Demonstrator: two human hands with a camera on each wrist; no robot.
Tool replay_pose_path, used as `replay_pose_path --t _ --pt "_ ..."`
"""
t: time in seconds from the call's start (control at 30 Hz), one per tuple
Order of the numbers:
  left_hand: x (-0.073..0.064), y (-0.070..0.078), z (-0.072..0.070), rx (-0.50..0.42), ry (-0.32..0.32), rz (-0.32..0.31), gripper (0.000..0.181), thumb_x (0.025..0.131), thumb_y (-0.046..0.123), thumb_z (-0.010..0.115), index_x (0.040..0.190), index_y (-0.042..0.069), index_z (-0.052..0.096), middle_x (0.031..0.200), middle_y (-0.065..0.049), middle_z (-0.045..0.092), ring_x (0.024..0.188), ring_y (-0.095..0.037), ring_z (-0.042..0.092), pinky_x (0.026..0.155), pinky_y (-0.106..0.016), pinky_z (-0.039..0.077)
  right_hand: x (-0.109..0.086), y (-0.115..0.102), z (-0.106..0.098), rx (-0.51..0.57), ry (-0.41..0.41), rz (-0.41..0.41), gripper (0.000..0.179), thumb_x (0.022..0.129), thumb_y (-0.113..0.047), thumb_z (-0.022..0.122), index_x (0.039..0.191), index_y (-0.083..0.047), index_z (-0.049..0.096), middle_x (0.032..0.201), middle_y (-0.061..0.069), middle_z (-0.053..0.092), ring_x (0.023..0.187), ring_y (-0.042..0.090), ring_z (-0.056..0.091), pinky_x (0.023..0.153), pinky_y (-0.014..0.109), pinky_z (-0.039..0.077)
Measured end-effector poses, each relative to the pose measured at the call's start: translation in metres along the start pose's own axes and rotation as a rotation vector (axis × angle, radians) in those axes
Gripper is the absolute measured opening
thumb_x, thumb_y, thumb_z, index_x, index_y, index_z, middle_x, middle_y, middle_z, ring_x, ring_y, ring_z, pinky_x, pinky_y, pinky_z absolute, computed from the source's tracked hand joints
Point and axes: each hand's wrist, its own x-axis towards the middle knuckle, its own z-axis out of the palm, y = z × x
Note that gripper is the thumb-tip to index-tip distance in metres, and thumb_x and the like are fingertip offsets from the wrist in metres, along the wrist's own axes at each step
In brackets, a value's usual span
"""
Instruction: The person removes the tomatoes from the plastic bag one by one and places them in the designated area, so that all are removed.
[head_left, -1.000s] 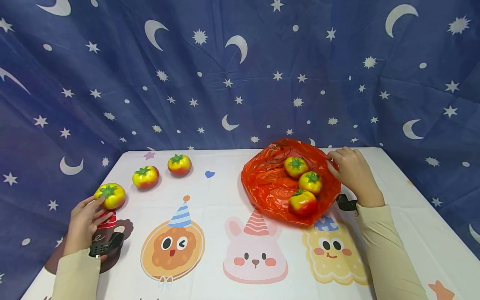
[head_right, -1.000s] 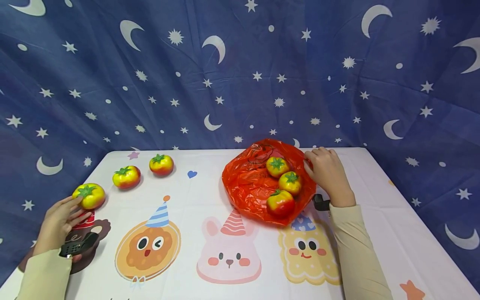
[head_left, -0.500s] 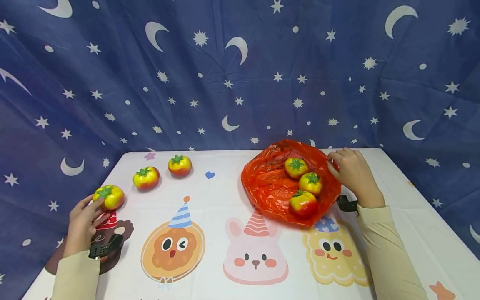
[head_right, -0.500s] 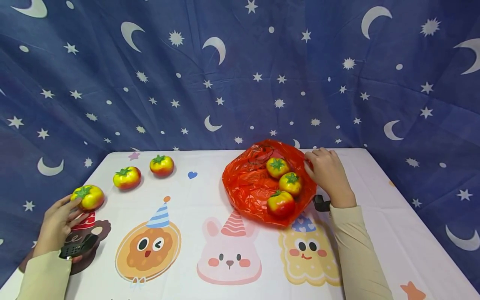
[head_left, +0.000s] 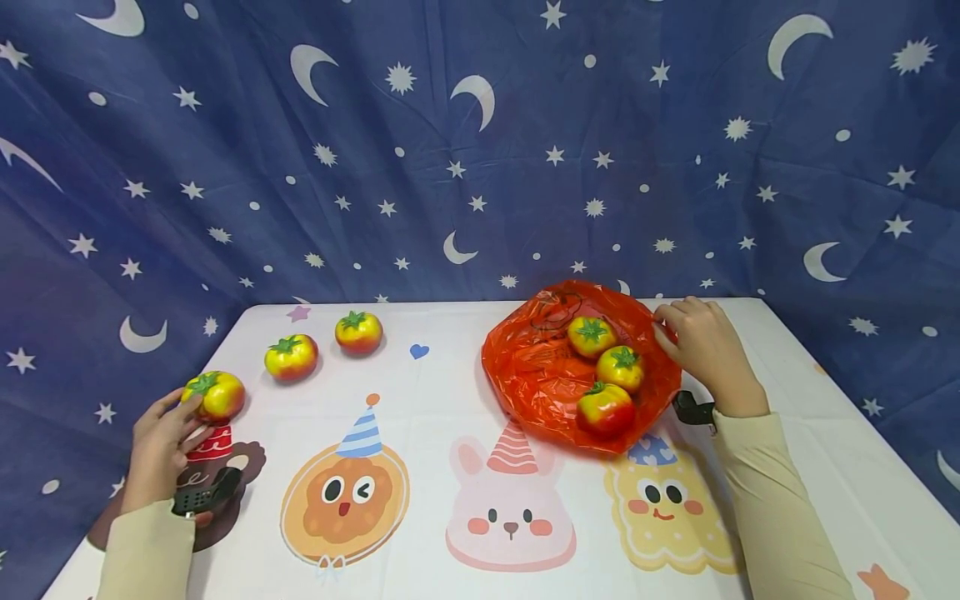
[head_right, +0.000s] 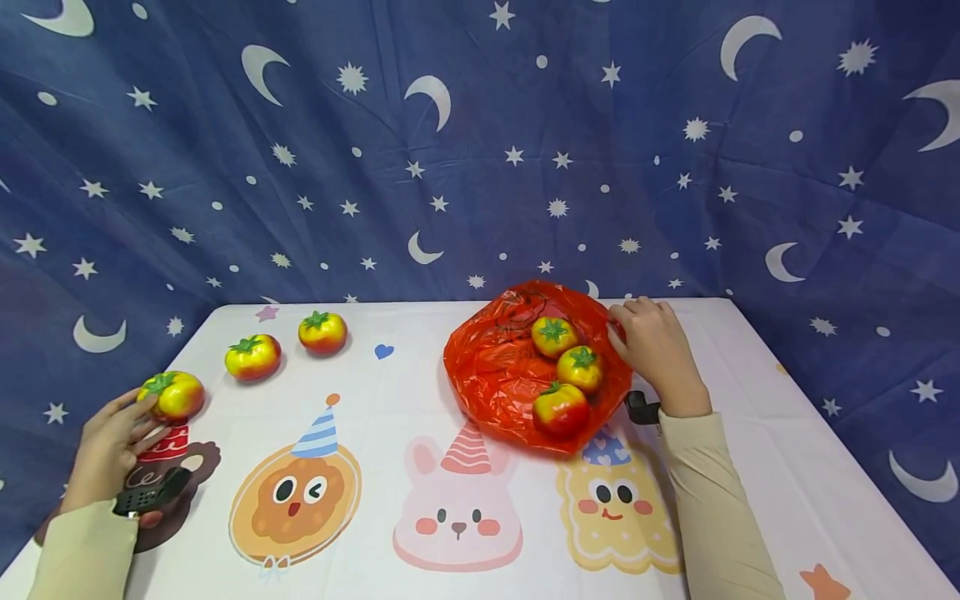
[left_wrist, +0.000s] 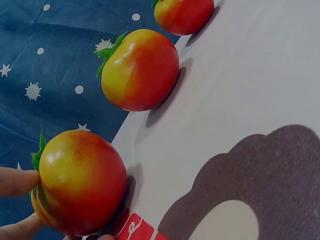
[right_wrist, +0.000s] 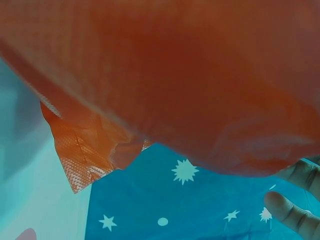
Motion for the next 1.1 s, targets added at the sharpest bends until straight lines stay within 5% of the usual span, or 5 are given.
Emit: replay_pose_path --t 0.37,0.6,0.83,0.97,1.1 --pt "0.003 0.002 -0.009 0.032 -0.01 -0.007 0.084 0.085 0.043 0.064 0.151 0.029 0.015 0.154 0.0 0.022 0.088 -0.004 0.051 0.064 -0.016 0.056 0.0 -0.001 0.0 -0.006 -0.018 0.011 0.018 0.073 -0.007 0.077 0.086 0.001 0.069 0.08 0.018 0.069 0.075 0.032 0.057 0.078 0.051 0.052" --pt "0.048 -0.012 -0.032 0.01 -0.036 0.017 0.088 0.079 0.047 0.069 0.149 0.033 0.018 0.121 0.01 0.044 0.079 -0.004 0.051 0.059 -0.019 0.057 -0.001 0.0 0.001 0.0 -0.01 0.001 0.017 0.073 -0.006 0.077 0.086 0.002 0.069 0.079 0.018 0.069 0.074 0.031 0.057 0.075 0.05 0.053" --pt "0.075 -0.015 -0.046 -0.015 -0.008 0.011 0.082 0.079 0.055 0.065 0.147 0.039 0.022 0.158 0.012 0.014 0.075 -0.002 0.051 0.047 -0.023 0.054 -0.001 0.001 0.0 0.0 -0.002 -0.001 0.017 0.073 -0.006 0.077 0.086 0.002 0.069 0.078 0.018 0.069 0.073 0.031 0.057 0.074 0.049 0.053" --pt "0.077 -0.011 -0.051 -0.03 0.006 -0.009 0.077 0.08 0.059 0.062 0.145 0.043 0.026 0.156 0.014 0.019 0.064 0.001 0.058 0.077 -0.039 0.057 -0.001 0.001 0.0 0.003 -0.001 -0.001 0.017 0.073 -0.006 0.077 0.086 0.002 0.069 0.078 0.018 0.069 0.073 0.031 0.057 0.074 0.05 0.053" --pt "0.069 -0.005 -0.05 -0.073 0.028 -0.007 0.076 0.078 0.058 0.065 0.143 0.044 0.029 0.154 0.017 0.024 0.06 0.001 0.057 0.111 -0.058 0.026 -0.001 0.001 0.0 0.005 -0.005 0.002 0.017 0.073 -0.006 0.077 0.086 0.002 0.069 0.079 0.018 0.069 0.074 0.031 0.057 0.075 0.05 0.053"
